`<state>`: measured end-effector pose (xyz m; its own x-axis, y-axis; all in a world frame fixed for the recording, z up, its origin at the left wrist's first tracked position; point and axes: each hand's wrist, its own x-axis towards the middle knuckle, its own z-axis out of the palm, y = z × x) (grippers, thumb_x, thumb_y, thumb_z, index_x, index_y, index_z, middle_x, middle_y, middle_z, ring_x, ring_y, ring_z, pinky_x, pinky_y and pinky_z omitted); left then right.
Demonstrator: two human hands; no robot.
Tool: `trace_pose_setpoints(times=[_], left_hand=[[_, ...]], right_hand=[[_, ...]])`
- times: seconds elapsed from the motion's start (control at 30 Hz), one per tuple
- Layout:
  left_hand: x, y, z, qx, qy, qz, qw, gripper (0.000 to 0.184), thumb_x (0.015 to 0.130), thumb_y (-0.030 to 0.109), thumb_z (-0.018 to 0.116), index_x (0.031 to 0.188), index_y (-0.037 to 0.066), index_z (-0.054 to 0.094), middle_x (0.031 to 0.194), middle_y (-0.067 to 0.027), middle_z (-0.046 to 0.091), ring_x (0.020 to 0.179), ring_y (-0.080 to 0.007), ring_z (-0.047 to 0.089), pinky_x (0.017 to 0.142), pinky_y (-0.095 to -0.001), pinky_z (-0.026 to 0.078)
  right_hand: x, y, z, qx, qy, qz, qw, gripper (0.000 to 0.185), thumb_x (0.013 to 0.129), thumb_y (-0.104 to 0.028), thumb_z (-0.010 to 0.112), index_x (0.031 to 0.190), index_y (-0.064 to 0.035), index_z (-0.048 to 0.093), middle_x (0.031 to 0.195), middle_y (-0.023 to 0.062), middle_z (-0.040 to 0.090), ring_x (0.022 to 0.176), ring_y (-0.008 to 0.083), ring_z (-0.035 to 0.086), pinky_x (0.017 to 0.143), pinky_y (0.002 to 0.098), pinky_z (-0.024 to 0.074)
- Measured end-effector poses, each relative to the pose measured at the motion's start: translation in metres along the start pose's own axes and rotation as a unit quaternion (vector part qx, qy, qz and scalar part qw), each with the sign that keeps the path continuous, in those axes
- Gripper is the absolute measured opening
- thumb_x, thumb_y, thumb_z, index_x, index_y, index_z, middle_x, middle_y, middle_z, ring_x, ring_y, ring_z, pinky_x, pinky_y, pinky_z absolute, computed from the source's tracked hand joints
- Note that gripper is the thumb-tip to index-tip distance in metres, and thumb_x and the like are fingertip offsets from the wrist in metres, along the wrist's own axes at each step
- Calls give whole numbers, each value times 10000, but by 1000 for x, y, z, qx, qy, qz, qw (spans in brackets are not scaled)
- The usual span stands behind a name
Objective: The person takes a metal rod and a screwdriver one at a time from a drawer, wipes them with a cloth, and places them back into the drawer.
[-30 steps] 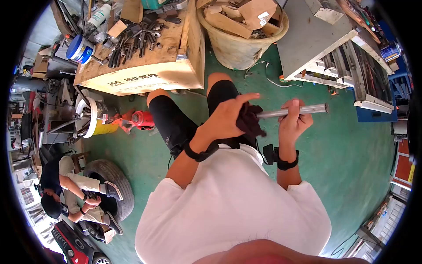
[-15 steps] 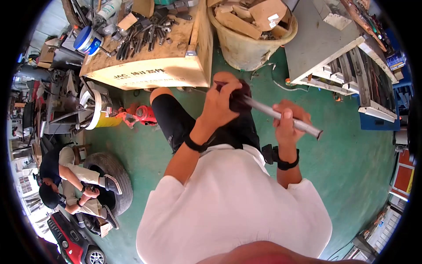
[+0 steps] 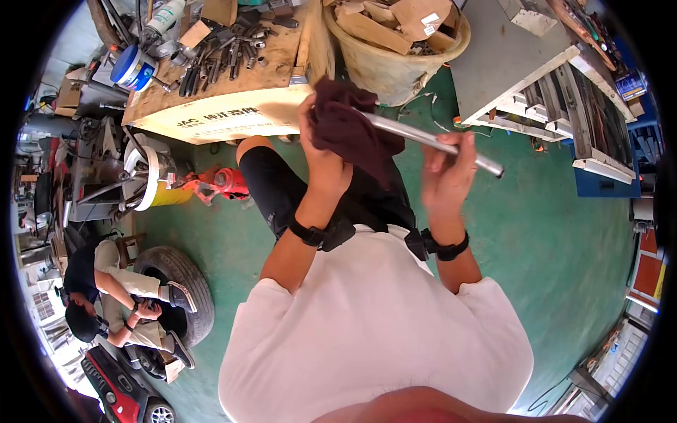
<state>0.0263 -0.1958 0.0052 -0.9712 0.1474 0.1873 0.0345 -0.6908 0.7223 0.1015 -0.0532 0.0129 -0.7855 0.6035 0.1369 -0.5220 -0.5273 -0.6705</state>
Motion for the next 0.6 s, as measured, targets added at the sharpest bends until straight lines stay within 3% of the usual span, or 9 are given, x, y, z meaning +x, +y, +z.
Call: trace_pose_setpoints(times=[0.03,0.07,0.13,0.17,0.27,0.37,0.4,0.53,0.6], left_hand=[[0,3,1,-134,41,-82,987,539,834,26,644,1284,128,366,1171,-65,531,1030,-213,570,918,-407,490],[0,-4,-9,-176,23,-76,981,397,930,125,542,1289,145,376,1152,-53,541,1027,-214,575,892,-416,523],[2,2,-7,-188,34,-107,976,373,940,165,531,1283,145,385,1157,-53,539,1026,-213,577,875,-397,531],[1,4,-7,-200,47,-137,969,354,950,205,519,1276,146,394,1163,-54,537,1025,-212,579,859,-379,539],[1,4,-10,-164,95,-125,974,305,964,236,487,1240,116,438,1150,-65,557,998,-224,593,855,-379,536],[9,12,0,-149,83,-107,980,296,962,208,490,1227,80,459,1110,-80,582,975,-226,604,859,-381,524],[11,13,-1,-110,77,-100,986,297,962,255,489,1206,85,485,1105,-72,585,966,-221,596,851,-371,520],[12,16,-22,-124,62,-123,983,348,963,338,470,1188,77,514,1129,-74,578,1023,-235,561,930,-400,464],[10,18,-26,-162,39,-140,976,366,963,350,464,1196,73,514,1146,-79,573,1054,-242,550,962,-412,441]], right_hand=[[-4,6,-1,-1,3,-1,1000,324,980,-263,464,798,-18,572,613,98,563,477,124,405,528,279,376],[-8,11,-2,-36,-49,-41,997,312,979,-250,469,808,-10,573,642,111,582,492,136,431,530,286,389],[-13,12,-3,-123,-143,-124,974,254,958,-199,514,862,13,616,720,127,628,555,183,520,530,307,425],[-13,7,-1,-123,-141,-121,975,254,958,-199,514,862,13,616,720,127,628,555,183,520,530,307,425],[-6,-7,7,-319,-347,-310,825,196,862,-187,649,931,-10,694,673,89,594,560,216,538,532,299,431],[-9,-11,16,-441,-437,-381,686,330,725,-218,767,1003,-65,676,683,37,510,641,208,538,567,311,448],[-12,-8,17,-462,-435,-394,665,394,681,-216,788,1036,-94,666,715,26,492,680,200,536,589,313,458],[-12,-4,9,-473,-433,-402,654,378,684,-203,787,1030,-105,671,733,28,505,686,199,537,598,313,465],[-12,-5,6,-458,-419,-378,687,366,686,-183,784,1028,-115,673,741,27,510,700,198,542,602,314,472]])
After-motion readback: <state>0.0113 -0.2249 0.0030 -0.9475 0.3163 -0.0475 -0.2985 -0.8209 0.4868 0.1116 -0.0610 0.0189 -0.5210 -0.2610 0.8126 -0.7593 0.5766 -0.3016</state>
